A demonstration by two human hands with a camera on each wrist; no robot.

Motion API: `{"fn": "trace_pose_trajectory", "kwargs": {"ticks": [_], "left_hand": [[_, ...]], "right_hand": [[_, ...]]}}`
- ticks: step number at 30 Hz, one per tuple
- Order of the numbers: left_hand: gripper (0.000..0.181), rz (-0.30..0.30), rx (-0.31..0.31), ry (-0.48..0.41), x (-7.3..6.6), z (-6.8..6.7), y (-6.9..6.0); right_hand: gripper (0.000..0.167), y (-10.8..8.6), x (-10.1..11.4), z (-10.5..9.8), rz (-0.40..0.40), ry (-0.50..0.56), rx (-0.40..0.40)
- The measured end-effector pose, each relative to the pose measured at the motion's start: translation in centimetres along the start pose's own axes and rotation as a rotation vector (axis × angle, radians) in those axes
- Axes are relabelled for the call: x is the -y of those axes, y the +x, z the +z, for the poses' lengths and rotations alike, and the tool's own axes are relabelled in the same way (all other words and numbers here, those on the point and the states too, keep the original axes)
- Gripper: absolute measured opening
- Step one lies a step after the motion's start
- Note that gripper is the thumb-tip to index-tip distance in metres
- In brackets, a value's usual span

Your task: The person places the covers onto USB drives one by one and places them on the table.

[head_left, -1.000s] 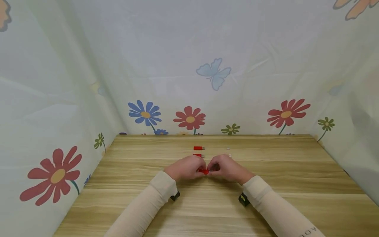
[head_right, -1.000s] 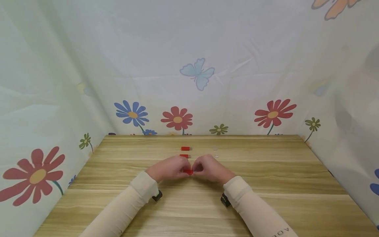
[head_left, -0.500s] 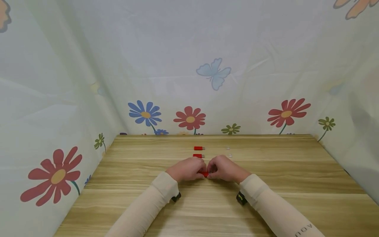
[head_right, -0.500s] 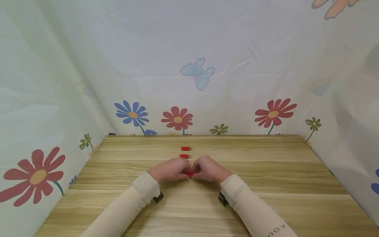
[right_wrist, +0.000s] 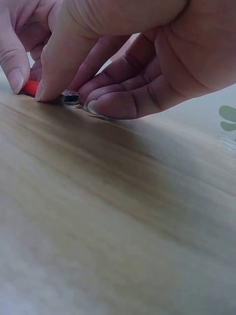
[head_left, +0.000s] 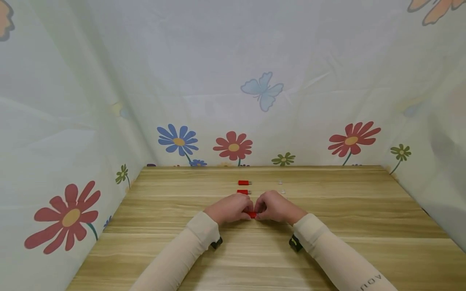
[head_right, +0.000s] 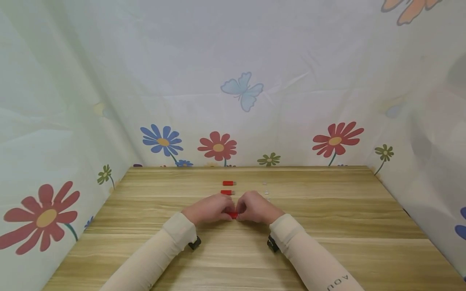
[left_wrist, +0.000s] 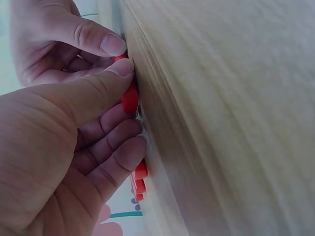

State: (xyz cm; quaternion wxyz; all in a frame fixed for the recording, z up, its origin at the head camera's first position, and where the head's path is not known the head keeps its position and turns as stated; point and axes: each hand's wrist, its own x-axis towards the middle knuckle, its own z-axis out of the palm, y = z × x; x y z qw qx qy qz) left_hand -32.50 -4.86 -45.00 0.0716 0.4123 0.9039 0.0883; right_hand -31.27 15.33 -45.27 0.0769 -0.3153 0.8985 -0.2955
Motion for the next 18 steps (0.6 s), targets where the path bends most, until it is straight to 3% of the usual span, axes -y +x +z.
{"fn": "trace_pose_trajectory", "kwargs": {"ticks": [18], "left_hand": [[0.015,-0.010,-0.002,-0.006,-0.16,-0.12,-0.21]], "right_hand": [[0.008,-0.10,-0.09,-0.07,0.030,0.017,0.001]]}}
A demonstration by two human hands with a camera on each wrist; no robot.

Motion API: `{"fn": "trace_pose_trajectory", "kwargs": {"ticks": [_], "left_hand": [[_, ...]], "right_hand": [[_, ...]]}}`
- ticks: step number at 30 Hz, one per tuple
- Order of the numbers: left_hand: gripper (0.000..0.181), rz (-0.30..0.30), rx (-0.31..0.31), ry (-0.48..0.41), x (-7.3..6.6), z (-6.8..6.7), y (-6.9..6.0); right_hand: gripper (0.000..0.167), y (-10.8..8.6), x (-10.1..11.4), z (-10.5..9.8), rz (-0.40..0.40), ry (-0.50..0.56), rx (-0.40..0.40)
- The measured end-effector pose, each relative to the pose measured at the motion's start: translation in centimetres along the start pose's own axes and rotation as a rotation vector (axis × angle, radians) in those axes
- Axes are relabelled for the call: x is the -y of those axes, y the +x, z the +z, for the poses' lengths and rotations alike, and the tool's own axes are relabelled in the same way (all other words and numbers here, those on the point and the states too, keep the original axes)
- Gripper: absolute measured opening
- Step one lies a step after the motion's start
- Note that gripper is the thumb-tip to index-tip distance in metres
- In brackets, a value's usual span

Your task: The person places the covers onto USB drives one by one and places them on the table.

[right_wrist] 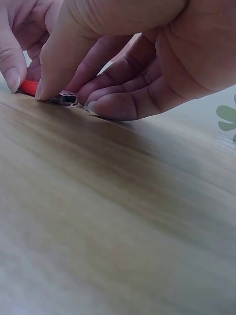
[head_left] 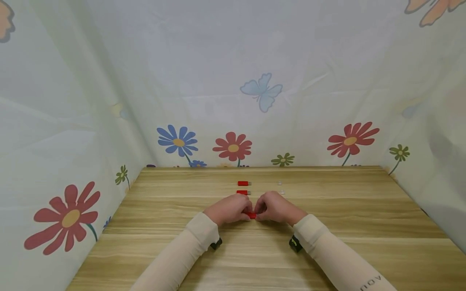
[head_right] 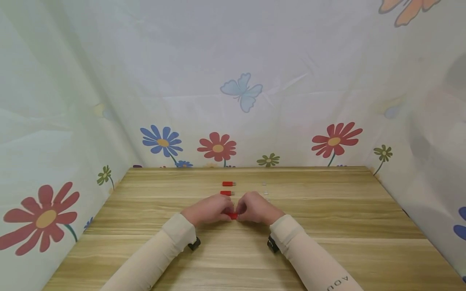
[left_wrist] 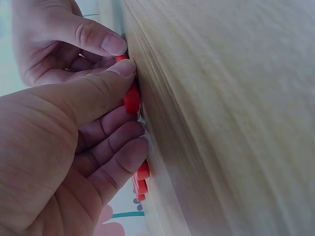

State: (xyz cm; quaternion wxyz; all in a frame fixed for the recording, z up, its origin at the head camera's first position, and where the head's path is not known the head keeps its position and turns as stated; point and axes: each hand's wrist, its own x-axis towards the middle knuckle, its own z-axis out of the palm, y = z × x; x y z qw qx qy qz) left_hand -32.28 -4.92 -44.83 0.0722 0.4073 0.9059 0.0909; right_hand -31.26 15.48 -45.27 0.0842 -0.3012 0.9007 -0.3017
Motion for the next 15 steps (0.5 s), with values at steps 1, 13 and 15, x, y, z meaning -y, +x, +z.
{"fn": "trace_pose_trajectory", "kwargs": {"ticks": [1,13,15], "left_hand": [[0.015,-0.002,0.001,0.002,-0.04,-0.02,-0.02],[0.015,-0.006,0.002,0.000,-0.04,-0.29,-0.14],[0.015,-0.006,-0.005,-0.015,0.20,-0.29,-0.10]], "right_hand": [[0.007,-0.02,0.02,-0.01,0.000,0.001,0.001],[0.008,-0.23,0.17,-0.14,0.038,0.009,0.010],[0.009,-0.33,0.08,-0.29,0.052,0.009,0.004]]}}
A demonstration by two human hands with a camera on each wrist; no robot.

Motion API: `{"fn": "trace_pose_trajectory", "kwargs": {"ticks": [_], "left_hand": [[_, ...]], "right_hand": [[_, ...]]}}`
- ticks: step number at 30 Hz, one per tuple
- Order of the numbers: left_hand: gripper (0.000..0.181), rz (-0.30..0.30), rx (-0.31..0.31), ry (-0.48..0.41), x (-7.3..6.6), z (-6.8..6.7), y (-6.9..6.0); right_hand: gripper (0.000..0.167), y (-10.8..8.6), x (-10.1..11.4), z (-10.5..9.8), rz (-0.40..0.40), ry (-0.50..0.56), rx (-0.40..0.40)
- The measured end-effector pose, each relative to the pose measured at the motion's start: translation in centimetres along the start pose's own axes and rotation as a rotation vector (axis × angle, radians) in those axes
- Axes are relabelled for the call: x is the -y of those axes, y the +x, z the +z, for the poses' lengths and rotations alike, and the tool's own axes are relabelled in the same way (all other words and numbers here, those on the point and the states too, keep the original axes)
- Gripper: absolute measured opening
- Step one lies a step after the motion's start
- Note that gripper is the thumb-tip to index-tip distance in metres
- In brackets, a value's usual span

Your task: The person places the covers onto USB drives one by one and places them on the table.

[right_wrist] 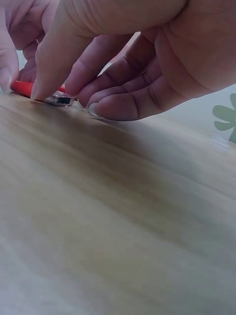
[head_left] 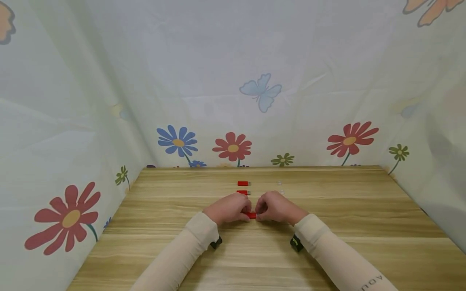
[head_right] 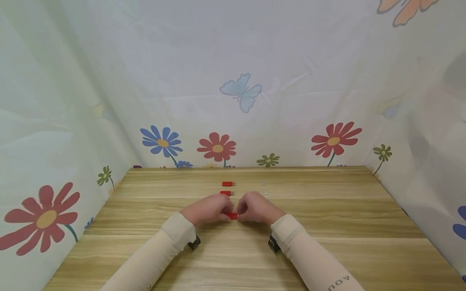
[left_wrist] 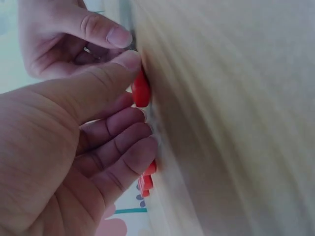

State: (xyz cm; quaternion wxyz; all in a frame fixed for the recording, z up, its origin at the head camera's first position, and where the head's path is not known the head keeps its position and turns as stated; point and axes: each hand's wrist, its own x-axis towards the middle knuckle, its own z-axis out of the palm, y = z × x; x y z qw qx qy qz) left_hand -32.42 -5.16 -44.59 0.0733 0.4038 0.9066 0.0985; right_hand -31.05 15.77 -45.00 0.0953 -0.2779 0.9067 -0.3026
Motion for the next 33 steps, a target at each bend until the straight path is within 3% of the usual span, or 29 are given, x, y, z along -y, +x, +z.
{"fn": "trace_pose_trajectory", "kwargs": {"ticks": [5,12,25,33], "left_hand": [[0.012,-0.004,-0.044,-0.024,0.6,-0.4,0.3],[0.009,-0.048,-0.098,0.071,1.4,-0.9,0.7],[0.018,-0.039,-0.085,0.153,3.0,-0.7,1.7],[0.022,-0.118,-0.031,0.138,3.4,-0.5,1.9]], "right_hand": [[0.011,-0.4,-0.4,-1.0,-0.002,-0.037,-0.051],[0.010,-0.8,-1.3,-3.3,-0.044,-0.171,-0.118],[0.010,-0.7,-5.4,-5.6,-0.063,-0.294,-0.095],[0.010,-1.0,-5.8,-6.4,-0.020,-0.243,-0.034]]}}
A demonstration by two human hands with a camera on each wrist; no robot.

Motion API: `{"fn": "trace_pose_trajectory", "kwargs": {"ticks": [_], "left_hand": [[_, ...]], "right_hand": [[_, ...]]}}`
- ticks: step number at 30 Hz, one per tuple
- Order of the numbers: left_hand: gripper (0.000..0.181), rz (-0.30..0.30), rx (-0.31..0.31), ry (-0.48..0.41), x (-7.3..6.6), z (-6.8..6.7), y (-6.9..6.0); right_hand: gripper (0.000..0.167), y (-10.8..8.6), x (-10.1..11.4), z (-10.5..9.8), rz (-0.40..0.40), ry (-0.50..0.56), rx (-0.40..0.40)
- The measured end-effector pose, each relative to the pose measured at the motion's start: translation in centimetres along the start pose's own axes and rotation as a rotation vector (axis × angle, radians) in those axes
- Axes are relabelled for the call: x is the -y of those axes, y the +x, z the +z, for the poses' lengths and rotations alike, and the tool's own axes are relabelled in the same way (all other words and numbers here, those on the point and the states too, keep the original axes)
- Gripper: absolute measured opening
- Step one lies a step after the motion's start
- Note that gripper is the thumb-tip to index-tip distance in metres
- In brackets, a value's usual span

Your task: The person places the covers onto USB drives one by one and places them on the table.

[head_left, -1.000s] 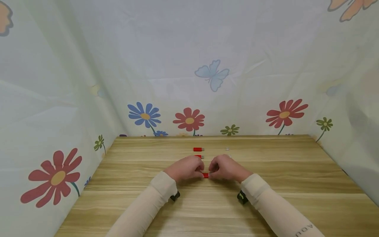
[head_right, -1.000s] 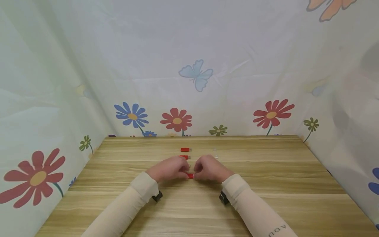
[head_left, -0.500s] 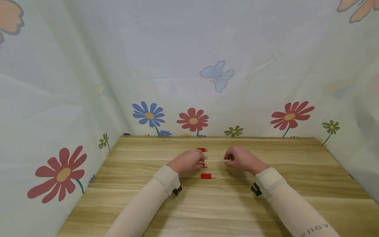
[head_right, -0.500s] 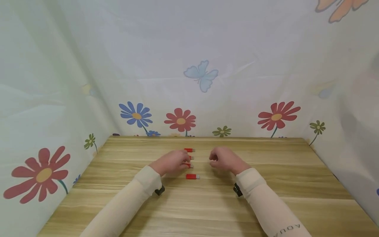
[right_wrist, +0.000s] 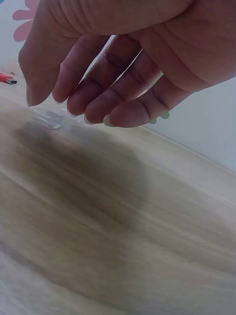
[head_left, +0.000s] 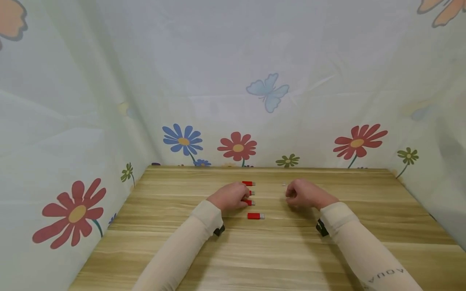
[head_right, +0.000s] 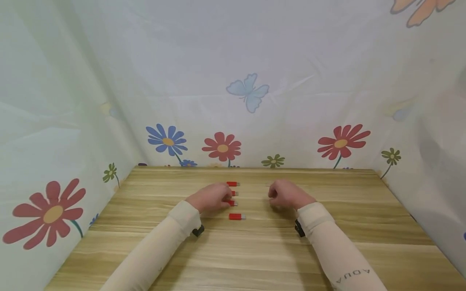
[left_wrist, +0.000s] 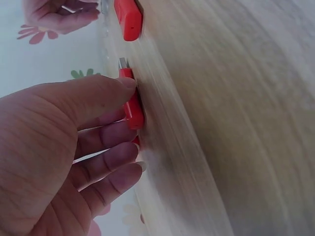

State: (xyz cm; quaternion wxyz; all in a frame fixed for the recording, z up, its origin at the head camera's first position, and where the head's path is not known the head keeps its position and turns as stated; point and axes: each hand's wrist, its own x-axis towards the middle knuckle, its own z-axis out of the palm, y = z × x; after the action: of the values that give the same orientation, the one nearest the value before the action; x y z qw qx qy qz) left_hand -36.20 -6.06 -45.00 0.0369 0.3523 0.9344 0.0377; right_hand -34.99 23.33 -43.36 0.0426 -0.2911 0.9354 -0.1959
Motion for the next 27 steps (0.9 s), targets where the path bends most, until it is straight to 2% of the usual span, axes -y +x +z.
{"fn": "trace_pose_trajectory", "kwargs": {"ticks": [3,10,15,27], "left_hand": [[0.024,-0.014,0.010,0.001,0.05,0.01,-0.09],[0.016,-0.021,0.021,-0.026,-0.05,0.09,0.04],[0.014,-0.026,0.025,-0.038,-0.13,0.21,0.16],[0.024,0.014,0.019,-0.021,-0.11,0.22,0.32]], "right_hand": [[0.008,-0.04,0.03,-0.15,0.014,0.003,0.023],[0.004,0.14,-0.29,0.10,-0.007,-0.025,0.028],[0.004,0.39,-0.53,0.41,0.020,-0.014,0.043],[0.010,0.78,-0.66,0.65,0.002,-0.066,0.029]]}}
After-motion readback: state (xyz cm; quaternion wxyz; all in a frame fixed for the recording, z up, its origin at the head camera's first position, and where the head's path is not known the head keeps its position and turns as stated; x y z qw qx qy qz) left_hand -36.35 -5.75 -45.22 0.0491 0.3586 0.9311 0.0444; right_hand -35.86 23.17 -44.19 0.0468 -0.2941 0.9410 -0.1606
